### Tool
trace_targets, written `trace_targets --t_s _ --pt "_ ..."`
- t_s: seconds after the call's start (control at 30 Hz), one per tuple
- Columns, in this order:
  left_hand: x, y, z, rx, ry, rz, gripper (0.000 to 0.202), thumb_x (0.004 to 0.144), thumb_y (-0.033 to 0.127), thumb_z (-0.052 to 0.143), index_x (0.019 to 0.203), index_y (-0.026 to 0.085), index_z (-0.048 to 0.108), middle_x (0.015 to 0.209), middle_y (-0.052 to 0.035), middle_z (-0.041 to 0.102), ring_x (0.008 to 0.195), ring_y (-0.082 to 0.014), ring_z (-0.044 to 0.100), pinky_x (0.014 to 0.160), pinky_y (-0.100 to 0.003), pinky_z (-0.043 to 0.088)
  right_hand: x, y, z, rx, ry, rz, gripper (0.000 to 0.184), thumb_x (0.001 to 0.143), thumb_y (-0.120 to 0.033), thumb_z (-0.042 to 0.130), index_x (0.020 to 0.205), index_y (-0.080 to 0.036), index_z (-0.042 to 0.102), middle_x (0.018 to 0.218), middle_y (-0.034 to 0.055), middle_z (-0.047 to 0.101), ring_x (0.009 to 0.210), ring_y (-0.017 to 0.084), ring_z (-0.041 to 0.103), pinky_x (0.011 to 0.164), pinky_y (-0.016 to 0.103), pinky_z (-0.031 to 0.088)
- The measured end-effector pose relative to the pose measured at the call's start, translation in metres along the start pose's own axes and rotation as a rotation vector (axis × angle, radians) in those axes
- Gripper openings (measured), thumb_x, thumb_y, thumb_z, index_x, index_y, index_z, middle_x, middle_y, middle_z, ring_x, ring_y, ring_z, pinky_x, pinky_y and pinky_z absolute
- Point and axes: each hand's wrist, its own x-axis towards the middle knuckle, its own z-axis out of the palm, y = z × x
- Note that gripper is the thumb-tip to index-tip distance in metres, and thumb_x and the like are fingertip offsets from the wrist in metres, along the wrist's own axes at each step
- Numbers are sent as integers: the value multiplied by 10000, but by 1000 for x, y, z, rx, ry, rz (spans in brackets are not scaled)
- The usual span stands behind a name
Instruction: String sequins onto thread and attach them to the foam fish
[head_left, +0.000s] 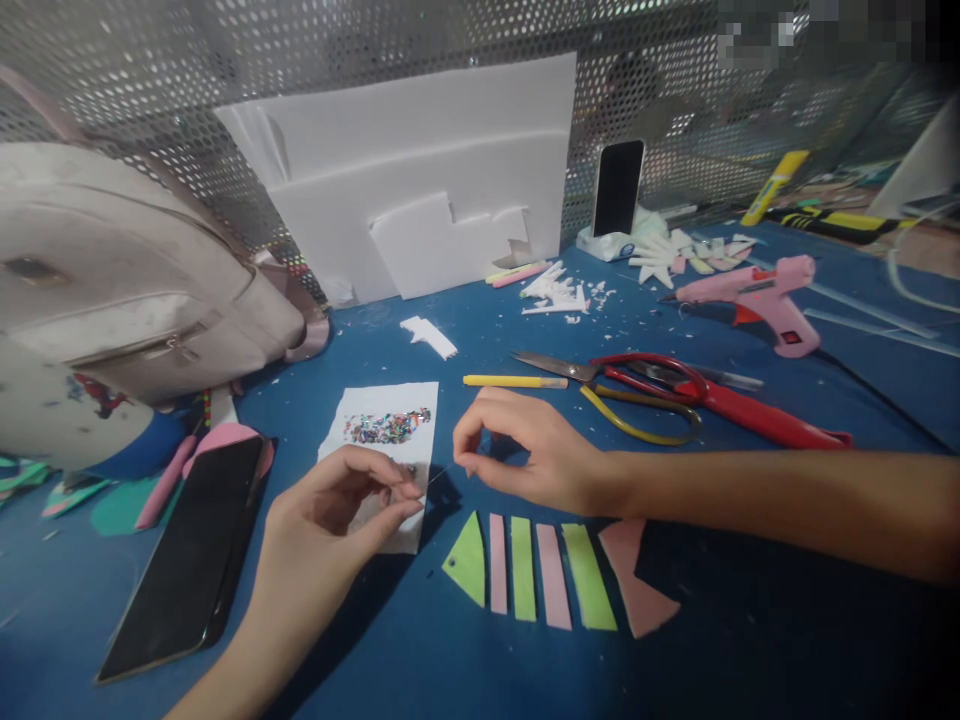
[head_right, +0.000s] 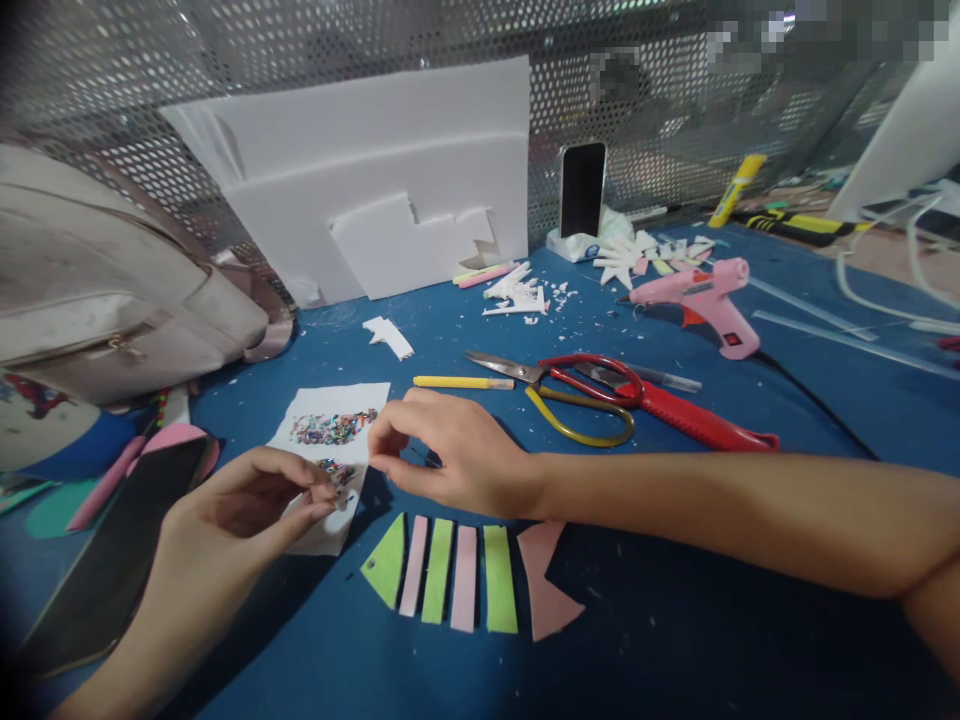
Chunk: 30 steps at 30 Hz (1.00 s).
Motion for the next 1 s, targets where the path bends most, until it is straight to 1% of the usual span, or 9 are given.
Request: trace_targets --t_s 0.2,0.27,0.43,0.53,0.6,0.73,0.87,1.0 --pt "1 -2 -2 12 -25 10 113 723 186 738 771 190 636 720 -13 708 694 -143 674 666 -236 545 1 -1 0 -6 -18 5 54 918 -177 544 869 -171 566 857 13 609 814 122 536 726 263 437" --pt "2 -2 -3 6 -13 14 106 727 182 734 768 187 636 728 -16 708 695 -143 676 669 -238 547 0 0 0 -5 -18 -3 55 916 -173 544 866 -170 567 856 14 609 814 122 535 726 260 434" --pt "1 -2 -2 24 -12 23 77 743 173 719 771 196 651 737 -7 704 715 -131 672 685 -215 532 0 0 1 -31 -49 -31 41 889 -147 564 857 -169 574 848 14 620 795 120 530 715 249 419" --pt "1 -4 -2 57 -19 29 66 746 176 717 757 204 658 743 2 692 720 -128 663 689 -211 529 0 2 2 -72 -73 -69 32 893 -161 570 863 -162 583 826 13 622 771 115 524 710 243 409" --pt "0 -7 -2 91 -48 58 68 741 182 726 744 211 664 740 9 683 721 -125 652 681 -204 526 0 3 3 -96 -101 -97 46 905 -177 567 867 -160 588 808 9 622 763 116 517 702 242 397" --pt "-3 -11 -1 186 -98 94 79 745 217 742 722 216 667 689 20 663 670 -118 614 623 -205 498 -1 5 5 -173 -180 -182 107 951 -235 536 897 -171 603 809 2 644 786 129 502 730 264 376" --pt "-7 -9 2 198 -125 81 110 744 220 746 691 212 650 655 25 647 629 -117 598 588 -211 477 -2 7 7 -242 -222 -270 134 976 -269 512 969 -183 615 859 2 669 810 137 503 729 274 352" --pt "-6 -5 6 185 -153 57 149 725 217 763 652 205 634 642 21 642 621 -121 599 567 -207 470 -2 7 6 -278 -251 -309 181 995 -285 472 962 -199 627 847 3 665 791 140 483 718 278 336"
